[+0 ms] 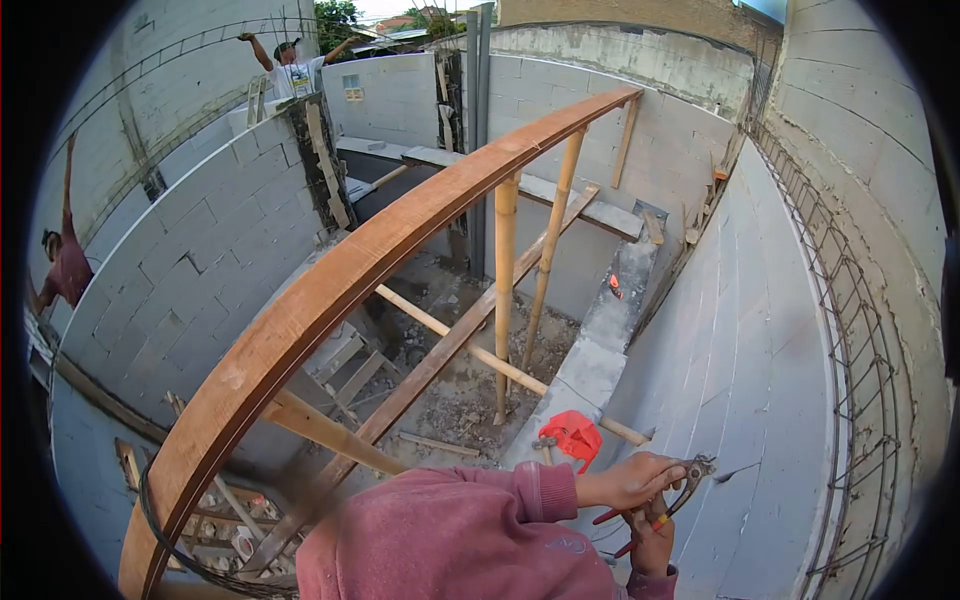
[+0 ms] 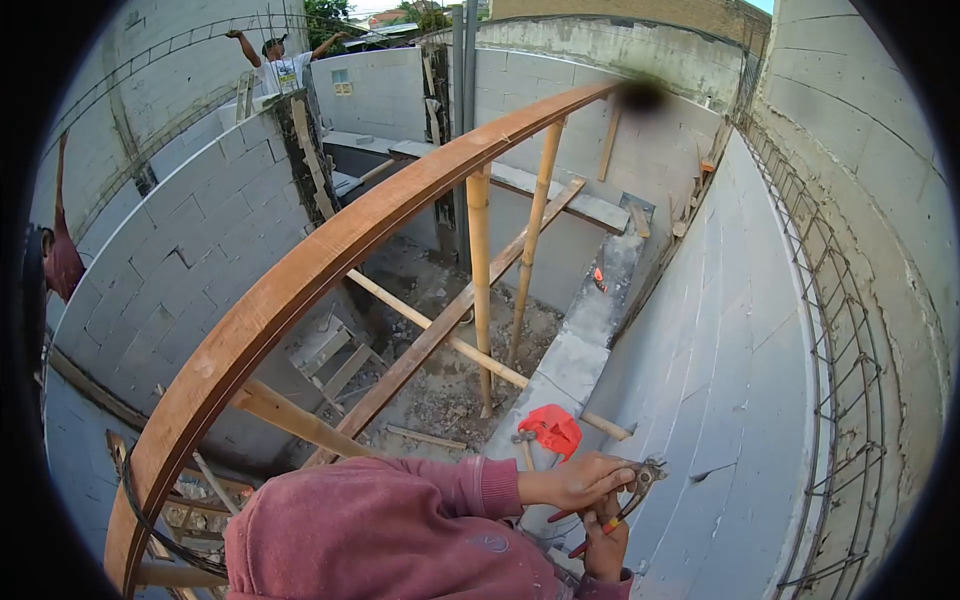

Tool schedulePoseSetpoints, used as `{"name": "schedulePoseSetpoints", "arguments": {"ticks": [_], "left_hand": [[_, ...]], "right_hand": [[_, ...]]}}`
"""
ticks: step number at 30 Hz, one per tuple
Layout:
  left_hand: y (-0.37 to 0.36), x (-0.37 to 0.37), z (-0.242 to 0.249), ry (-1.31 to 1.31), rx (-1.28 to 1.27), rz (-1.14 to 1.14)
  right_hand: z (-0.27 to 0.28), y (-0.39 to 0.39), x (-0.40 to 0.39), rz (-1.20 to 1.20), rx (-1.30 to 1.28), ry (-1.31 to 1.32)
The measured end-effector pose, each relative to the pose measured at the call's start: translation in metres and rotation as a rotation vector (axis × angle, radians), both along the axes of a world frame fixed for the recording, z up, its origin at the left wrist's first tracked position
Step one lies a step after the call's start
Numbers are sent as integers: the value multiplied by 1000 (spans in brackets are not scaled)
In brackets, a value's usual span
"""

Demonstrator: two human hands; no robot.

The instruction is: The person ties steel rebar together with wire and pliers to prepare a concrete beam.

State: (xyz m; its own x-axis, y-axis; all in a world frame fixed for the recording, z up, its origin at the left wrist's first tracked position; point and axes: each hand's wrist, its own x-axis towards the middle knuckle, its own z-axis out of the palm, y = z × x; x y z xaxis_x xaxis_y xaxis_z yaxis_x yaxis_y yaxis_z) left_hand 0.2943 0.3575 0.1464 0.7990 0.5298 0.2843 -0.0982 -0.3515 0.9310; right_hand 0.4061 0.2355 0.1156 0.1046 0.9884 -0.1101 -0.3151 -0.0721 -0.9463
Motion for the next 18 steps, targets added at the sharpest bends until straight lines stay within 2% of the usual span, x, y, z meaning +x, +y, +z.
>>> {"name": "schedulePoseSetpoints", "arguments": {"ticks": [3,4,5,7,8,10,12,13,15,16,18], "left_hand": [[1,15,7,-221,-60,1],[4,23,-1,-242,-224,-31],[10,25,-7,-190,-344,-87],[27,23,-10,-84,-576,-193],[33,19,-9,31,-610,-145],[48,24,-53,-73,-249,26],[65,15,-73,-46,-235,184],[72,11,-77,-45,-417,239],[89,8,-77,-84,-820,299],[89,11,-74,-126,-1056,307],[89,33,-84,-288,-1131,308]], "right_hand": [[-13,-21,24,-207,88,-10],[1,-23,23,-249,173,112],[18,-24,25,-295,260,231],[50,-27,35,-480,322,126],[62,-33,46,-503,342,43],[78,-42,71,-541,360,-123],[70,-45,92,-582,210,-336],[63,-45,99,-591,122,-438],[39,-30,102,-474,-81,-411],[21,-15,90,-518,-232,-450],[-14,32,65,-408,-233,-372]]}}
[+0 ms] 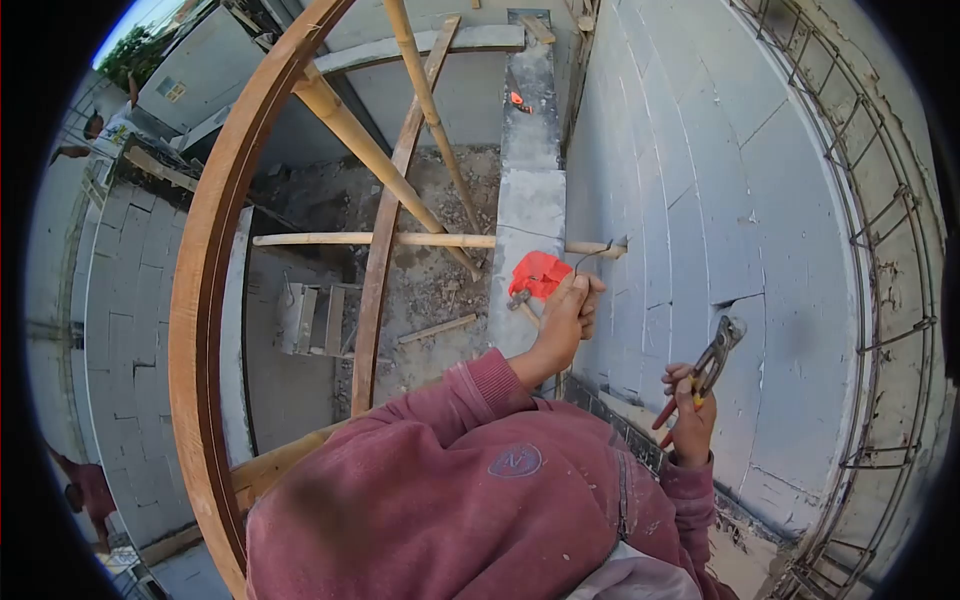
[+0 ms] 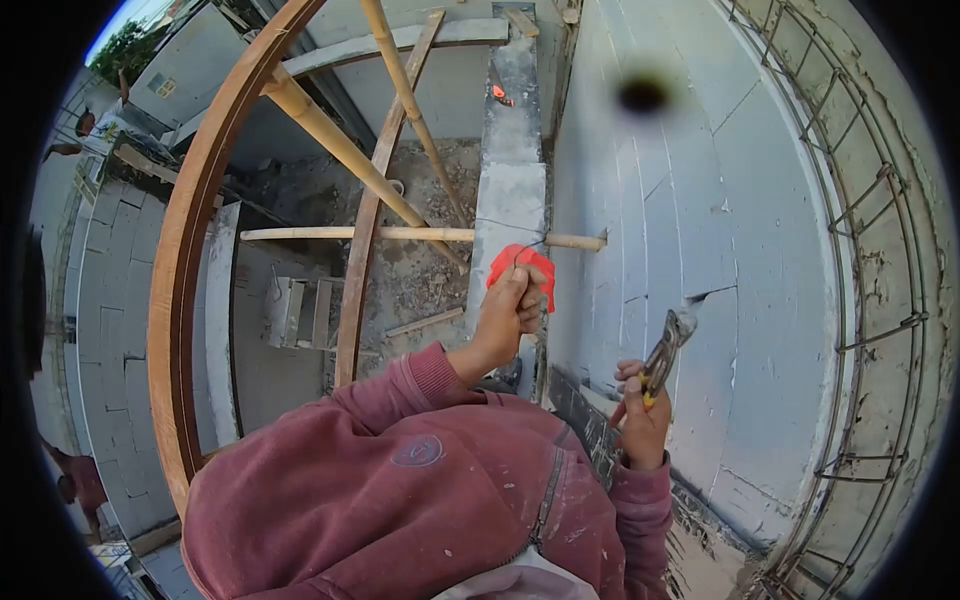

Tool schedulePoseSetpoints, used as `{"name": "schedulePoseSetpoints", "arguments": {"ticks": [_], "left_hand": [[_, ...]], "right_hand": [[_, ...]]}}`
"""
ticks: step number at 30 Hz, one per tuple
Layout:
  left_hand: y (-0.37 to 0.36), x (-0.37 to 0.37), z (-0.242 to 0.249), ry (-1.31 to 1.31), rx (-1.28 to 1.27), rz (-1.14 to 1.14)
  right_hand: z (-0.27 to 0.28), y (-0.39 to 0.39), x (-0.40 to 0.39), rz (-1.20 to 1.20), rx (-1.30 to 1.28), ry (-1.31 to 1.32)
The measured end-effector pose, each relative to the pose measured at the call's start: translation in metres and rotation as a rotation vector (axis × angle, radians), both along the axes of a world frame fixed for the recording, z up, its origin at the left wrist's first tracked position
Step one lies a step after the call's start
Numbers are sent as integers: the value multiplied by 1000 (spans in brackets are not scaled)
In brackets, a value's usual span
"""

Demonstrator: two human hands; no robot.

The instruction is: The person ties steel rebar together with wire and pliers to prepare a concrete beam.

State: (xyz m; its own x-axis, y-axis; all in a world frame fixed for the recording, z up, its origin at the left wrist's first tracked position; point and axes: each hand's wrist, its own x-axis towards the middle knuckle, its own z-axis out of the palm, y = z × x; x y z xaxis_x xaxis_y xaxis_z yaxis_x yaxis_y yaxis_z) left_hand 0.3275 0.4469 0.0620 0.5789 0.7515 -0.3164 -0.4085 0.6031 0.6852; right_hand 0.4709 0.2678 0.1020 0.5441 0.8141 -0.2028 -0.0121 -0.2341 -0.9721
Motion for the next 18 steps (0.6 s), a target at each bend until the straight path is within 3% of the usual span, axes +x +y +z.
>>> {"name": "schedulePoseSetpoints", "arguments": {"ticks": [2,3,4,5,7,11,15,18], "left_hand": [[15,25,-2,-76,-60,118],[29,34,-1,-91,-62,183],[43,39,2,-106,-60,255],[59,36,6,-128,-38,284],[105,13,20,-174,32,367],[187,-75,51,-173,328,665],[238,-149,114,129,872,885],[275,-194,151,532,1005,863]], "right_hand": [[-46,50,-28,98,208,205],[-47,75,-45,121,205,367],[-49,88,-44,251,-40,242],[-47,101,-46,268,13,300],[-38,134,-54,335,133,419],[-28,198,-22,547,76,466],[-52,272,11,603,110,85],[-66,318,55,525,26,7]]}}
